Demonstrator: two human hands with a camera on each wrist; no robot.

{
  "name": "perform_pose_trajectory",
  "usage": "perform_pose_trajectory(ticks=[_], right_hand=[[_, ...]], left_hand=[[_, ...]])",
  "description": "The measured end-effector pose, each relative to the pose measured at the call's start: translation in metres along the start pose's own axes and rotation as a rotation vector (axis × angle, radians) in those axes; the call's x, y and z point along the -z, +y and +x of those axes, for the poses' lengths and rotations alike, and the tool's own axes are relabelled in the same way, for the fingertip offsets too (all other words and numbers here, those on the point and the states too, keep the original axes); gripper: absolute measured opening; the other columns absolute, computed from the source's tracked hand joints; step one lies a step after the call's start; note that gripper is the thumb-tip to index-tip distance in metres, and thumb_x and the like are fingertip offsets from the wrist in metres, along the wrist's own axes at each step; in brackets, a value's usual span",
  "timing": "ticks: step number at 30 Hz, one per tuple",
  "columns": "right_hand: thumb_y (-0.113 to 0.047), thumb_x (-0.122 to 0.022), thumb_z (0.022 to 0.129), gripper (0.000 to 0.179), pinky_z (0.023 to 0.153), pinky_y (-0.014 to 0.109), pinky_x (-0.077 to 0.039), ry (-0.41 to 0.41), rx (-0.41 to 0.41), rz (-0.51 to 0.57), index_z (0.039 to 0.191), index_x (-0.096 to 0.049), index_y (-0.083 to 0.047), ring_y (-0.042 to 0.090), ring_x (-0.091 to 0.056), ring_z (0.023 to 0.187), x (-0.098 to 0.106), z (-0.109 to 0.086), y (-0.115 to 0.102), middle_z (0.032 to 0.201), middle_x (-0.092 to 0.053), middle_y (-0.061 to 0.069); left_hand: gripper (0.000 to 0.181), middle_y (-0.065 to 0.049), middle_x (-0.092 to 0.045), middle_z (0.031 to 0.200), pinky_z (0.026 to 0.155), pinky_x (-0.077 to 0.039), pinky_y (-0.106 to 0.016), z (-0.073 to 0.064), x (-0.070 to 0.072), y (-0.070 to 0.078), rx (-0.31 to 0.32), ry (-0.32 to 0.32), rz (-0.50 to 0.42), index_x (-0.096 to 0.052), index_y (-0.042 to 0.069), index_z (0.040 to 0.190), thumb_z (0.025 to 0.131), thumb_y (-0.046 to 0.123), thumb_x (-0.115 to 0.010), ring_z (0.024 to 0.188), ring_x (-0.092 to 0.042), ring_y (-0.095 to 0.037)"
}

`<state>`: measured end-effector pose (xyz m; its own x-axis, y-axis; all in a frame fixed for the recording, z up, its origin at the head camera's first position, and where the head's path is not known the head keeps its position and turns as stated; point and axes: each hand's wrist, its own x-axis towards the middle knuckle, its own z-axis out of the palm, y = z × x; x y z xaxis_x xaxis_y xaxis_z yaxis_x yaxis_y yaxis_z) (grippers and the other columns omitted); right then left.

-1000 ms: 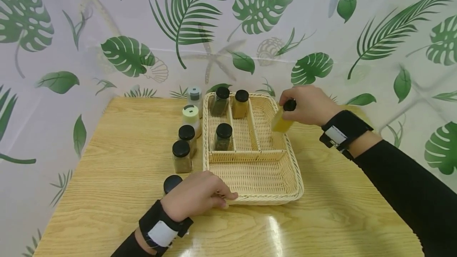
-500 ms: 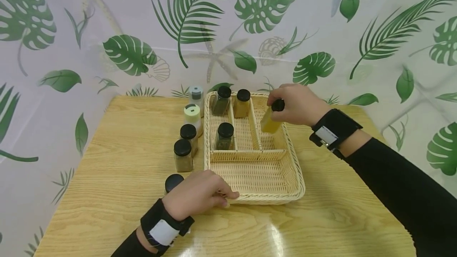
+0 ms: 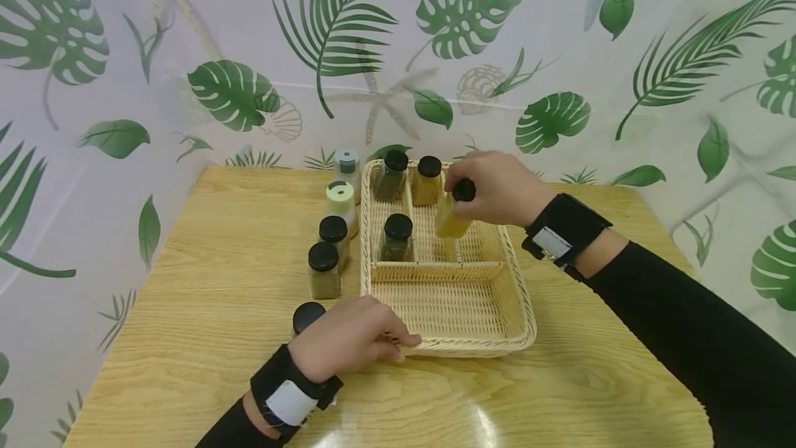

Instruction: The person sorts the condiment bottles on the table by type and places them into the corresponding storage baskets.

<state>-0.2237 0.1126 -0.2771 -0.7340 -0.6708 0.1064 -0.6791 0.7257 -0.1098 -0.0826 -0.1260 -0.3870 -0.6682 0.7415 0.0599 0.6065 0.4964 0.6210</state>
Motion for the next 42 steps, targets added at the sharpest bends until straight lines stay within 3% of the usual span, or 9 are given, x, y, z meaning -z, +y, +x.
perform_pose_trajectory(ticks=[9,25,42], right_hand=[[-0.024,-0.069,0.073,0.021,0.060,0.031,-0.043,-0.025,0.015,0.023,0.094,-0.067,-0.022,0.015,-0.048,0.073,-0.012,0.006,-0.013,0.091,-0.057,-0.005],[-0.014,-0.067,0.074,0.022,0.061,0.032,-0.043,-0.049,0.100,0.082,0.096,-0.067,-0.013,0.016,-0.049,0.068,-0.044,0.011,-0.014,0.089,-0.061,-0.001],[-0.019,-0.070,0.076,0.022,0.061,0.033,-0.042,-0.096,0.039,0.066,0.097,-0.068,-0.014,0.017,-0.049,0.070,-0.067,0.009,-0.012,0.091,-0.061,0.003]], left_hand=[[0.022,0.022,-0.066,0.092,0.048,-0.037,-0.016,-0.001,0.001,-0.001,0.005,0.002,-0.012,-0.075,0.029,0.099,0.077,0.023,-0.076,0.055,-0.049,0.006],[0.024,0.023,-0.066,0.092,0.047,-0.036,-0.017,-0.002,0.001,-0.003,0.007,0.007,-0.012,-0.074,0.030,0.100,0.077,0.024,-0.076,0.054,-0.047,0.005],[0.022,0.022,-0.066,0.094,0.048,-0.038,-0.016,-0.002,0.002,-0.003,-0.004,0.005,-0.011,-0.075,0.029,0.098,0.077,0.023,-0.076,0.057,-0.049,0.008]])
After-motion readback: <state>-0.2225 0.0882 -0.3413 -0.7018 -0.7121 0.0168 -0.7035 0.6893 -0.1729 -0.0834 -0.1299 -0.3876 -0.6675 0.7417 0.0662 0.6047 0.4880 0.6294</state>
